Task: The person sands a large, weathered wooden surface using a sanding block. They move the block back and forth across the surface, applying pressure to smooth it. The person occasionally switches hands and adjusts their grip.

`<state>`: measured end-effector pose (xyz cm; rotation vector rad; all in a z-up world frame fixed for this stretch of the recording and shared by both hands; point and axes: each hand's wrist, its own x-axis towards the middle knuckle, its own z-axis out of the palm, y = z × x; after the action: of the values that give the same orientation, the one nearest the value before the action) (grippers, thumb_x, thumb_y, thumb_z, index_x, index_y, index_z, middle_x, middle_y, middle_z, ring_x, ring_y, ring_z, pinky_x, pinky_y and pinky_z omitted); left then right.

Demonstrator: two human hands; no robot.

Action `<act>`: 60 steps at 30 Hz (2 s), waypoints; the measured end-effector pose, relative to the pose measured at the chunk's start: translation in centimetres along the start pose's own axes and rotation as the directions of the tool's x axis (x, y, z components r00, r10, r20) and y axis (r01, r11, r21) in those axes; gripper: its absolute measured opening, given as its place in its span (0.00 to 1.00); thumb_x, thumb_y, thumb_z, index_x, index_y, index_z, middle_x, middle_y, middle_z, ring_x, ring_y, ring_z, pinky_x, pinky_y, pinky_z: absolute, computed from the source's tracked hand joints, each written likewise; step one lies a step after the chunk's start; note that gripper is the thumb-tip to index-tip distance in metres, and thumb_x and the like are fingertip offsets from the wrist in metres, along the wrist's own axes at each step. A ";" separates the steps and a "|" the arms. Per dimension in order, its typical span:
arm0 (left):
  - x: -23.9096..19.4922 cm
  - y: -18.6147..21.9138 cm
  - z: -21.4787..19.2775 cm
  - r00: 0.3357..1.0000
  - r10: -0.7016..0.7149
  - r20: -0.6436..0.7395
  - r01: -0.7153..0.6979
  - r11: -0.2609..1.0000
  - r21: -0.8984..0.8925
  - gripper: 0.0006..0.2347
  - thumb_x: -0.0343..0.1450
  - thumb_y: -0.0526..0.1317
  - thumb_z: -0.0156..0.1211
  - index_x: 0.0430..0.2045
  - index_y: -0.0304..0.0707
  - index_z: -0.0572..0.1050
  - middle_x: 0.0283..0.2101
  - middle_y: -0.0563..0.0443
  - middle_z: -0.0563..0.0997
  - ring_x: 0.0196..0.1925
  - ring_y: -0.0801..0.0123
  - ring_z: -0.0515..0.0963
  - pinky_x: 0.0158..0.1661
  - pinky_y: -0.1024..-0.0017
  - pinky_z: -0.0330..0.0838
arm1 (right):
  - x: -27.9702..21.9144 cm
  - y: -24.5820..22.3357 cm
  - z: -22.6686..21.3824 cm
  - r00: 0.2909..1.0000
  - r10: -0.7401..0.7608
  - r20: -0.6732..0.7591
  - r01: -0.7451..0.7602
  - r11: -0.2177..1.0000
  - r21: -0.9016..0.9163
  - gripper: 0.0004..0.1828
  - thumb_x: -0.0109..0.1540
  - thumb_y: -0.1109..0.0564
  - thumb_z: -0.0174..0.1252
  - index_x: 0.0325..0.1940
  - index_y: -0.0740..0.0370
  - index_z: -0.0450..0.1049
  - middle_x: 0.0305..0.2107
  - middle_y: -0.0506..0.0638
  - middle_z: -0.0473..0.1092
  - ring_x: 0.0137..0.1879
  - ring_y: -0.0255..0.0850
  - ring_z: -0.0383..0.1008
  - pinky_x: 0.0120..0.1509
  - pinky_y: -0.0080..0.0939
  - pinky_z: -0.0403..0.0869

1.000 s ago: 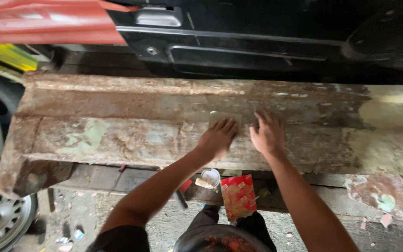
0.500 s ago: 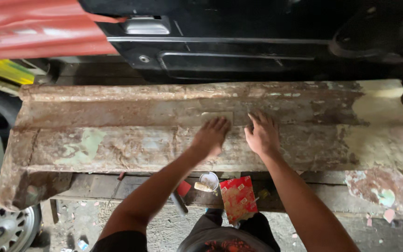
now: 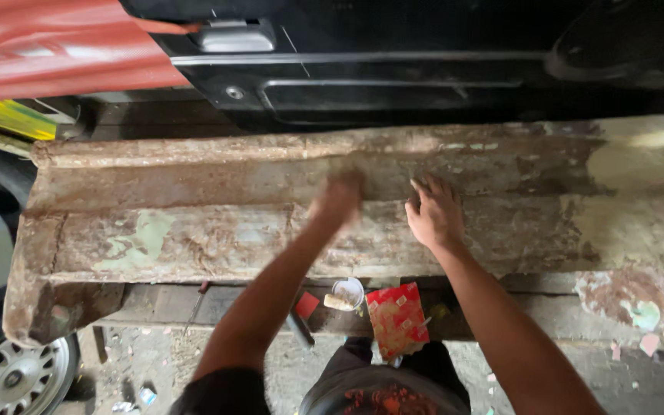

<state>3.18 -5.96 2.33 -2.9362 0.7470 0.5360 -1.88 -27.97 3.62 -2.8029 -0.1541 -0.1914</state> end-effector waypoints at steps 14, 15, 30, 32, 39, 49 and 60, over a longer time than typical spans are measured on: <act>1.9 -1.4 -0.2 0.996 -0.052 -0.078 0.038 0.984 -0.172 0.27 0.76 0.42 0.44 0.74 0.39 0.50 0.78 0.41 0.46 0.79 0.50 0.46 0.73 0.53 0.39 | 0.9 0.5 1.2 0.999 -0.031 0.035 0.035 0.993 -0.115 0.28 0.63 0.46 0.53 0.66 0.56 0.70 0.66 0.55 0.62 0.71 0.53 0.59 0.74 0.62 0.53; 2.1 -1.2 -0.8 0.992 -0.106 -0.074 0.087 0.972 -0.219 0.28 0.75 0.41 0.44 0.73 0.40 0.50 0.78 0.40 0.46 0.79 0.50 0.46 0.72 0.54 0.40 | 0.9 0.4 1.2 0.999 -0.023 0.036 0.026 0.996 -0.083 0.27 0.64 0.47 0.53 0.67 0.56 0.70 0.66 0.55 0.62 0.72 0.53 0.59 0.76 0.61 0.53; 0.7 -0.2 -1.1 0.976 -0.110 0.188 0.145 0.973 -0.182 0.36 0.68 0.35 0.63 0.74 0.46 0.54 0.75 0.41 0.53 0.76 0.47 0.53 0.71 0.57 0.51 | 0.7 0.6 1.2 0.998 0.013 0.053 -0.012 1.000 -0.021 0.26 0.65 0.48 0.50 0.68 0.55 0.70 0.68 0.55 0.63 0.74 0.52 0.59 0.79 0.62 0.53; -1.3 1.9 -0.4 0.974 0.219 -0.053 -0.179 0.896 0.407 0.33 0.70 0.34 0.60 0.75 0.36 0.58 0.71 0.43 0.64 0.70 0.55 0.65 0.73 0.58 0.54 | 1.0 0.4 1.1 0.996 0.025 0.089 -0.022 0.999 -0.040 0.26 0.66 0.47 0.49 0.68 0.54 0.69 0.68 0.55 0.62 0.75 0.52 0.59 0.80 0.61 0.52; 0.2 -1.1 -1.1 0.999 -0.042 -0.012 0.040 0.988 -0.150 0.30 0.67 0.36 0.60 0.67 0.39 0.62 0.72 0.40 0.61 0.73 0.47 0.62 0.70 0.55 0.55 | 0.5 0.2 1.0 0.989 0.033 0.143 -0.022 0.997 -0.079 0.27 0.67 0.45 0.48 0.69 0.55 0.67 0.69 0.55 0.61 0.74 0.51 0.58 0.79 0.61 0.51; -3.1 2.7 -0.9 0.980 0.122 -0.157 -0.128 0.991 -0.030 0.28 0.71 0.37 0.60 0.69 0.33 0.63 0.69 0.33 0.65 0.71 0.46 0.68 0.69 0.50 0.63 | 0.7 0.1 0.7 0.999 0.027 0.040 -0.027 1.000 0.003 0.25 0.65 0.48 0.51 0.65 0.55 0.73 0.66 0.54 0.64 0.72 0.52 0.61 0.78 0.60 0.55; -0.8 2.4 0.8 0.960 0.041 -0.278 -0.062 0.996 -0.066 0.24 0.72 0.36 0.56 0.64 0.34 0.64 0.65 0.34 0.68 0.67 0.45 0.69 0.64 0.52 0.68 | 1.0 0.2 0.7 0.999 -0.026 -0.021 0.026 1.000 -0.003 0.24 0.65 0.49 0.53 0.64 0.56 0.74 0.65 0.55 0.65 0.72 0.53 0.62 0.77 0.60 0.55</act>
<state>1.12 -7.55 1.91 -3.1073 0.8491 0.1576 -0.84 -27.83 3.08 -2.8019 -0.1856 -0.2272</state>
